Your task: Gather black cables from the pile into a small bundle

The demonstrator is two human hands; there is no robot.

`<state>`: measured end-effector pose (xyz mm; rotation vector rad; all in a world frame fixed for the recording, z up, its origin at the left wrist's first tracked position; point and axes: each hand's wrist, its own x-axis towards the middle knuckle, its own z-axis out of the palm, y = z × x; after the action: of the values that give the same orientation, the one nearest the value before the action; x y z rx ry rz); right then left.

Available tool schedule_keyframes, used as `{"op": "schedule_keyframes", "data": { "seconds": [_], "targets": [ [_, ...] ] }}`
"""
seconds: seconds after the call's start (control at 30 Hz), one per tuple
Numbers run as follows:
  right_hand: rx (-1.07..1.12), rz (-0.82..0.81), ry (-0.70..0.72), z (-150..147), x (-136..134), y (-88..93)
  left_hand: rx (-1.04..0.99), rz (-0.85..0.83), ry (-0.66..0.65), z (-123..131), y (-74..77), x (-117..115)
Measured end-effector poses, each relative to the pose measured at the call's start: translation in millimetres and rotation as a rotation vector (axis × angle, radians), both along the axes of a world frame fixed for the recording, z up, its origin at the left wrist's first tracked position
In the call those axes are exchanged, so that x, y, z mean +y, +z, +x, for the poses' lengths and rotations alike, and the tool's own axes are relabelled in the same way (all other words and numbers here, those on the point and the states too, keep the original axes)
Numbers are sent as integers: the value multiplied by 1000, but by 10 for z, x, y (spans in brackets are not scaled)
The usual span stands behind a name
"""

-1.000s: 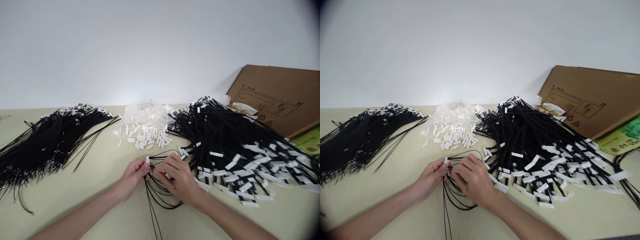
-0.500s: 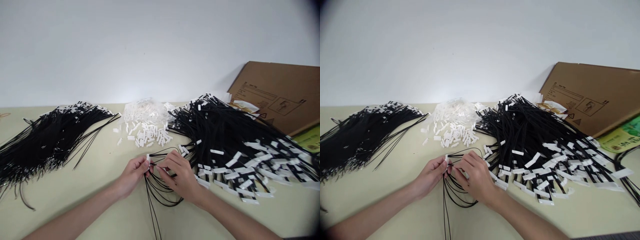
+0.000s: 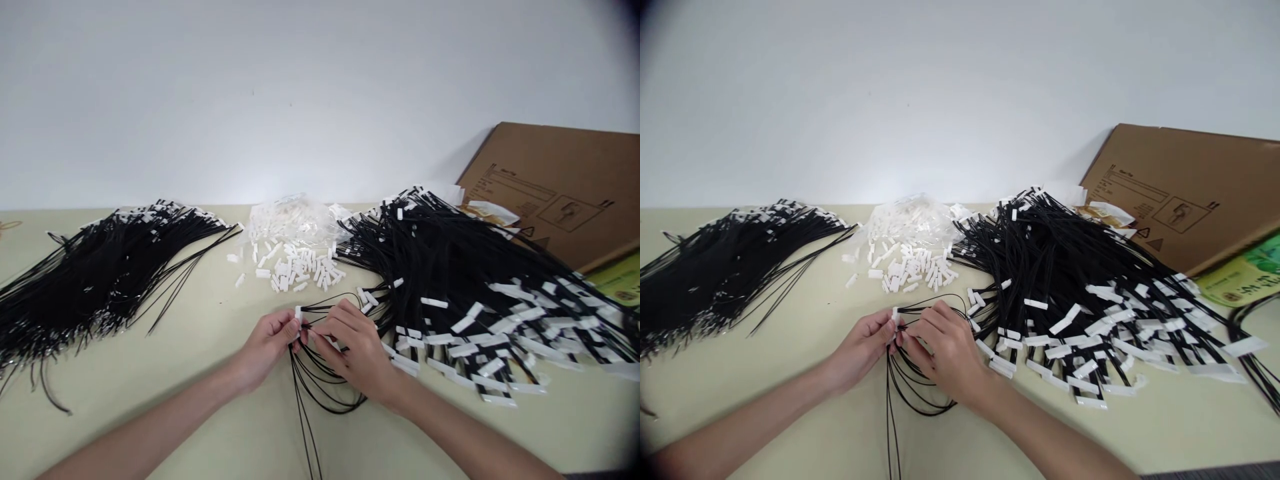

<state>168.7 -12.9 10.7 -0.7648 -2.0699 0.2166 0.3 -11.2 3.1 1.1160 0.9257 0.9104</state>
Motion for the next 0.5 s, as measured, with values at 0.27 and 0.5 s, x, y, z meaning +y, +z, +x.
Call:
{"op": "schedule_keyframes", "data": {
  "seconds": [0.27,0.5],
  "targets": [
    [-52,32,16,8,3,-19,-7,-23,6,4,11,-4],
    [-99,58,-22,-3,15,-26,-3,-9,-9,-6,-18,10]
  ]
}}
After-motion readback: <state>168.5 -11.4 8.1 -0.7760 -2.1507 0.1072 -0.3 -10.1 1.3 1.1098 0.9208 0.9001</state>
